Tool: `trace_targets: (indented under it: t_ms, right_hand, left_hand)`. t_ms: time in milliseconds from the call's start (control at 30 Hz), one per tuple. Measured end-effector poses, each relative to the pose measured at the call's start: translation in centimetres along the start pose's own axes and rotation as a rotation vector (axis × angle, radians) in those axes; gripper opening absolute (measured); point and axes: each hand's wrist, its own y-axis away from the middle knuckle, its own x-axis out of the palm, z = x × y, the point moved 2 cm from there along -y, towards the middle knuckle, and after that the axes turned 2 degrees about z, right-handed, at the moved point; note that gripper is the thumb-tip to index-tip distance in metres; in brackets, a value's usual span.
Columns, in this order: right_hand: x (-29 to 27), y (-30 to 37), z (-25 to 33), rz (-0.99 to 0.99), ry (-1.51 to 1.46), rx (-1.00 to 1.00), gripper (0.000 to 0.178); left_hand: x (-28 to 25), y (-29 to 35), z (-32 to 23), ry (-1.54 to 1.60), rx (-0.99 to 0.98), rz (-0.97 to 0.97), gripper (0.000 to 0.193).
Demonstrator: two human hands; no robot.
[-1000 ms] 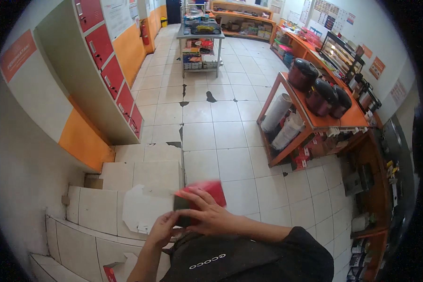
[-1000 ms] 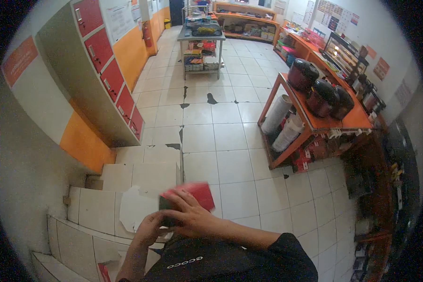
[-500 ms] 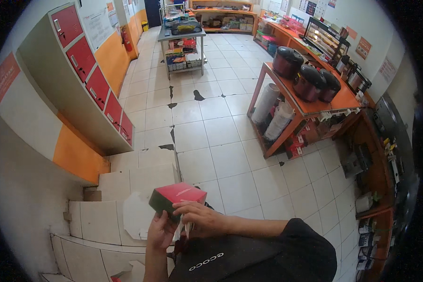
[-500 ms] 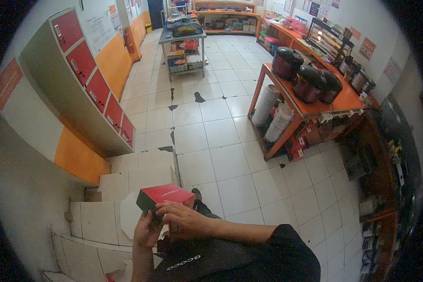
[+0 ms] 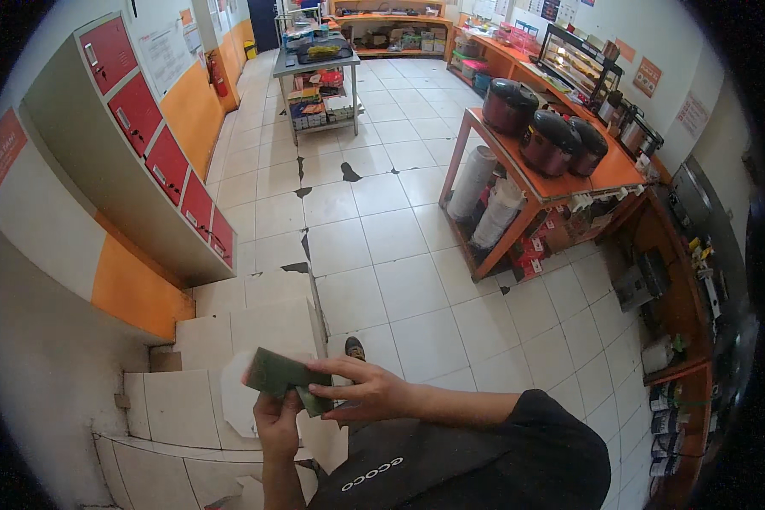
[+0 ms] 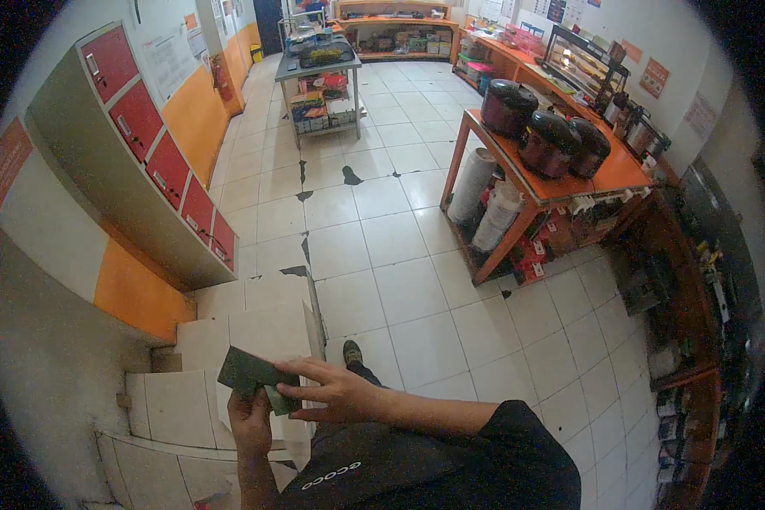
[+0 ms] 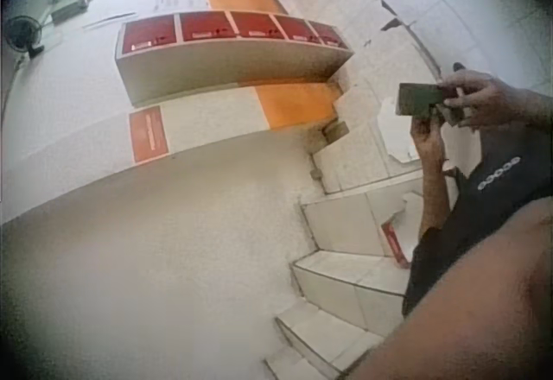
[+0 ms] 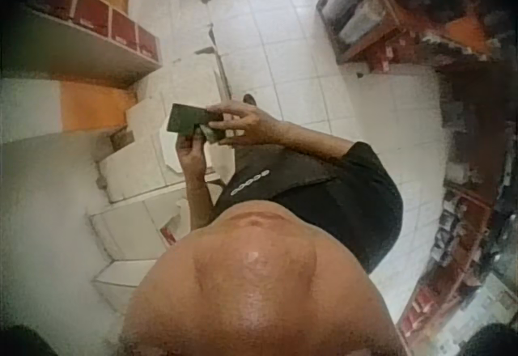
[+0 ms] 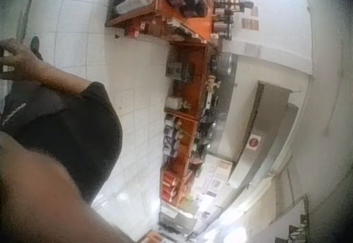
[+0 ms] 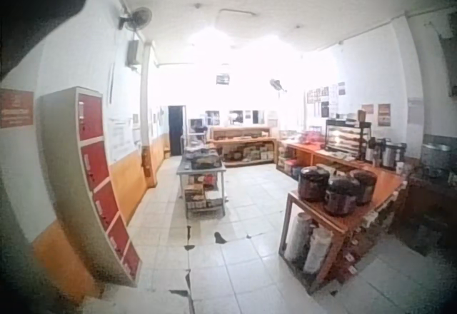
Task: The person folds cardboard boxes, uses a handheld device to print a receipt, checks order information on multiple smartphones, and prepares a plastic bag on a service counter.
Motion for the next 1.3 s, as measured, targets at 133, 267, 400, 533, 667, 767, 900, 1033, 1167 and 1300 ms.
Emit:
trace_targets:
  t_ms: [133,267,400,533,667,767,900,1033,1167,1300]
  right_hand:
    - [0.2,0.0,0.0,0.051,-0.027,0.009,0.056]
    - [0.3,-0.2,0.3,-0.016,-0.012,-0.005,0.052]
    - [0.2,-0.1,0.7,-0.099,0.044,-0.037,0.042]
    - [0.0,-0.1,0.4,-0.136,0.053,-0.021,0.035]
    - [0.0,0.2,0.2,-0.123,0.082,-0.024,0.046]
    - [-0.2,-0.3,-0.5,-0.124,-0.15,0.243,0.062]
    - [-1.8,-1.1,-1.7,-0.086,-0.174,0.491,0.072]
    - [-3.6,-1.5,-2.8,-0.165,-0.484,0.535,0.073]
    - [-0.6,-2.7,-4.6,-0.003,-0.927,0.516,0.076]
    - [5.0,-3.7,-5.8,0.276,-1.012,0.589,0.078]
  left_hand:
    - [0.8,0.4,-0.3,-0.074,0.045,-0.089,0.028]
    - [1.2,0.8,-0.1,-0.075,0.074,-0.045,0.029]
    - [1.9,1.4,0.1,-0.159,0.139,-0.09,0.028]
    - [2.8,2.2,1.0,-0.123,0.103,-0.064,0.028]
    - [2.8,2.1,0.7,-0.188,0.107,-0.008,0.029]
    - [2.7,1.4,-0.1,-0.066,0.012,0.012,0.03]
    - [-1.5,1.4,-0.7,-0.575,0.349,-0.273,0.04]
    - [-4.1,2.0,-2.9,-0.49,0.356,-0.513,0.053]
    - [-6.8,5.3,-3.1,-0.112,0.171,-0.337,0.058]
    - [-10.0,11.6,-0.5,-0.158,0.138,-0.475,0.056]
